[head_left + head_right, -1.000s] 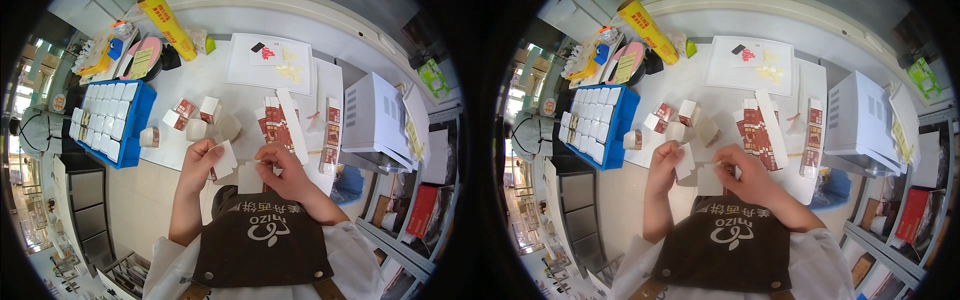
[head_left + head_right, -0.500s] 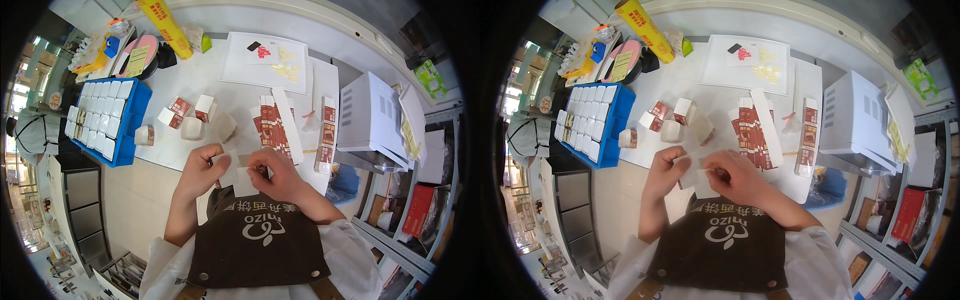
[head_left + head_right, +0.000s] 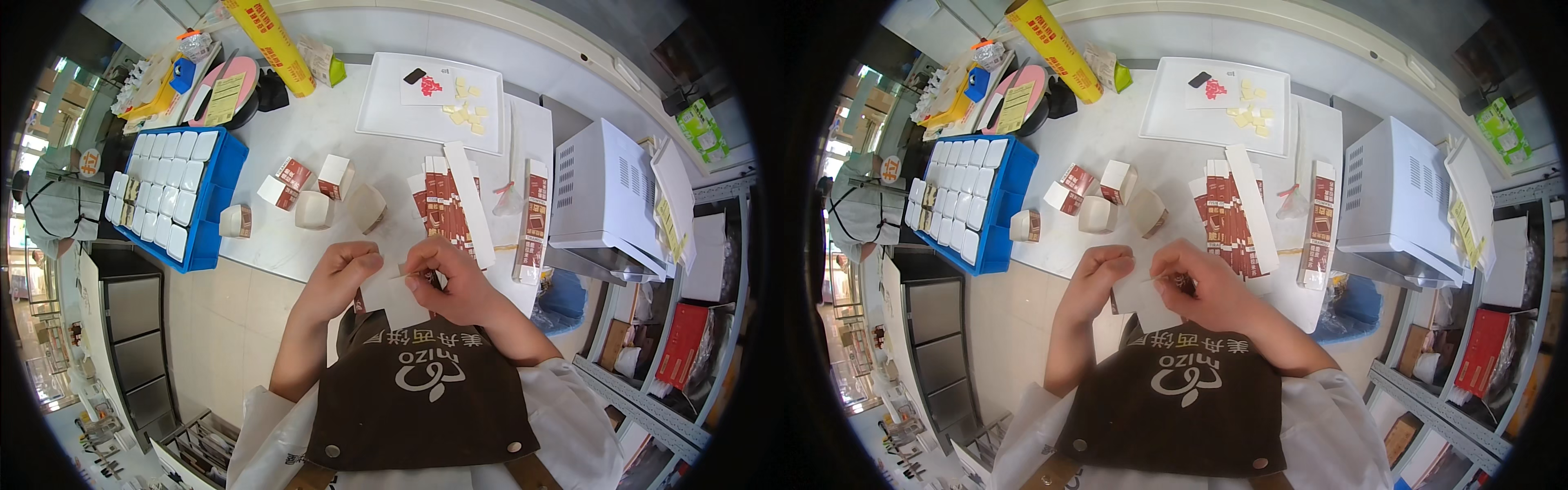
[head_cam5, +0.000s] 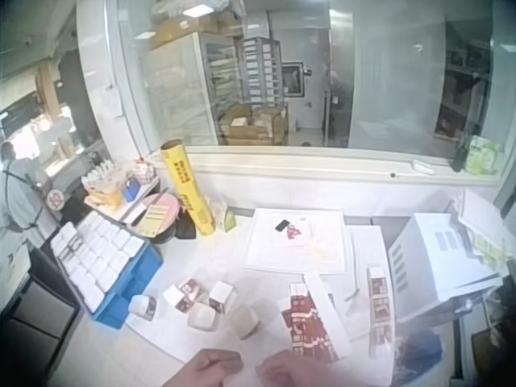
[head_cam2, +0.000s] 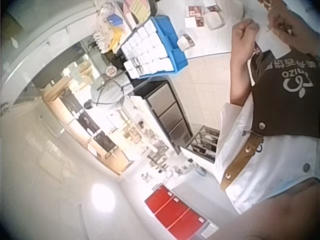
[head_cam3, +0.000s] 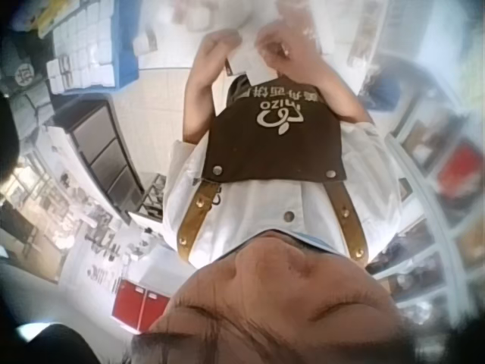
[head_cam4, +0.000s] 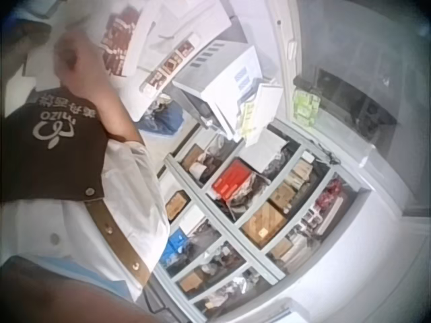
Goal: The person assembles small rectangular cardboard boxes by folding flat printed sheets into shape. They place white foam inserts into the boxes and then fold the flaps to close them. The finished boxes are placed on the counter.
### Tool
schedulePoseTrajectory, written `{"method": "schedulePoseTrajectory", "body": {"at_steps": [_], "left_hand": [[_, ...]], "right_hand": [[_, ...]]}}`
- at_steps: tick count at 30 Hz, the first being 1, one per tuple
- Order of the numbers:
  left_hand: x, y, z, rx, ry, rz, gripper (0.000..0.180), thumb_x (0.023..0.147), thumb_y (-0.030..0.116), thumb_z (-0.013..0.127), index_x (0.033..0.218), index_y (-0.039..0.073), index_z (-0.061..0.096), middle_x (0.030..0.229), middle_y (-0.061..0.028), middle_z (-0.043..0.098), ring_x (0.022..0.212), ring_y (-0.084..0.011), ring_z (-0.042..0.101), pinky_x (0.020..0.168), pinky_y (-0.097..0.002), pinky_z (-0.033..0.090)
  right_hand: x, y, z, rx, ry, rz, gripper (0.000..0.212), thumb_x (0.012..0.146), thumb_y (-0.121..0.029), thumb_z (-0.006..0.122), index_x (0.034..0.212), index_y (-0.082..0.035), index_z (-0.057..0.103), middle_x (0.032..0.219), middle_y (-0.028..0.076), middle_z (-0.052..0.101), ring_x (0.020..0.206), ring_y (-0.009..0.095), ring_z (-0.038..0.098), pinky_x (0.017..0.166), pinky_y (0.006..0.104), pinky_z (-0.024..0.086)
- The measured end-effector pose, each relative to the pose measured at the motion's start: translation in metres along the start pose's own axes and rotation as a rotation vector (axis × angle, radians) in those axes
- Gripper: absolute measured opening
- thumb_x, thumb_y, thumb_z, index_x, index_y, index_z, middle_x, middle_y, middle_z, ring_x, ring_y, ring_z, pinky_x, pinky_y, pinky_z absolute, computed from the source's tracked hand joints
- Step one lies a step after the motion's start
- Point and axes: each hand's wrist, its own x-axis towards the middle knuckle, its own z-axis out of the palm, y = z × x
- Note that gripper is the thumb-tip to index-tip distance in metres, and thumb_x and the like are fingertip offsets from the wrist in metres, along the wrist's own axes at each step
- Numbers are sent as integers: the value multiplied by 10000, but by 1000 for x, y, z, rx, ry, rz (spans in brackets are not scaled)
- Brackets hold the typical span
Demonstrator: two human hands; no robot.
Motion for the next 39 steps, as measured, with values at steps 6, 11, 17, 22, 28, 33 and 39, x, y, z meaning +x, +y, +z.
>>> {"method": "schedulePoseTrajectory", "body": {"at_steps": [6, 11, 17, 22, 28, 33, 39], "left_hand": [[-1, 2, 5, 18, 31, -23, 321, 942, 180, 550, 653, 74, 459, 607, 71, 397, 503, -15, 423, 403, -215, 435], [-1, 8, 11, 60, 28, -24, 299, 942, 173, 552, 674, 51, 495, 597, 58, 419, 478, -28, 442, 406, -219, 444], [-5, 14, 13, 80, -22, -54, 297, 951, 178, 546, 690, 42, 503, 599, 47, 440, 483, -30, 456, 417, -221, 442], [-4, 14, 8, 195, -98, -19, 298, 959, 181, 545, 710, 24, 500, 588, 34, 433, 512, -43, 482, 485, -232, 448], [-1, 15, 16, 399, -20, 193, 219, 892, 190, 668, 1022, 34, 584, 834, -74, 619, 790, -197, 648, 721, -335, 510], [-3, 23, 28, 695, -13, 416, 668, 688, 265, 877, 1239, 80, 548, 1156, -112, 623, 1067, -339, 600, 933, -427, 465], [-3, 24, 28, 820, 5, 497, 741, 625, 288, 912, 1245, 88, 561, 1103, -109, 632, 1037, -345, 606, 905, -433, 479]], "right_hand": [[0, -2, -3, 64, 10, -14, 191, 901, 25, 622, 1056, -50, 539, 934, 23, 571, 818, 81, 630, 612, 235, 463], [0, -4, -4, 63, 19, -8, 196, 906, 45, 606, 1061, -41, 523, 932, 20, 550, 837, 71, 607, 641, 229, 457], [1, -2, -2, 100, 48, 30, 209, 918, 68, 577, 1070, -36, 480, 902, 0, 519, 774, 42, 530, 660, 197, 410], [2, 1, -3, 112, 89, 82, 196, 925, 63, 568, 1051, -54, 475, 857, -14, 509, 729, 22, 480, 623, 188, 369], [2, 16, -12, 166, 184, 98, 160, 955, 19, 559, 1064, -66, 480, 852, -12, 552, 741, 32, 526, 622, 200, 401], [3, 12, -15, 200, 187, 85, 166, 961, 18, 545, 1076, -75, 470, 826, -23, 547, 721, 19, 485, 628, 199, 381], [3, 18, -13, 197, 191, 53, 181, 962, 18, 542, 1097, -75, 465, 816, -20, 540, 697, 17, 468, 615, 199, 372]]}}
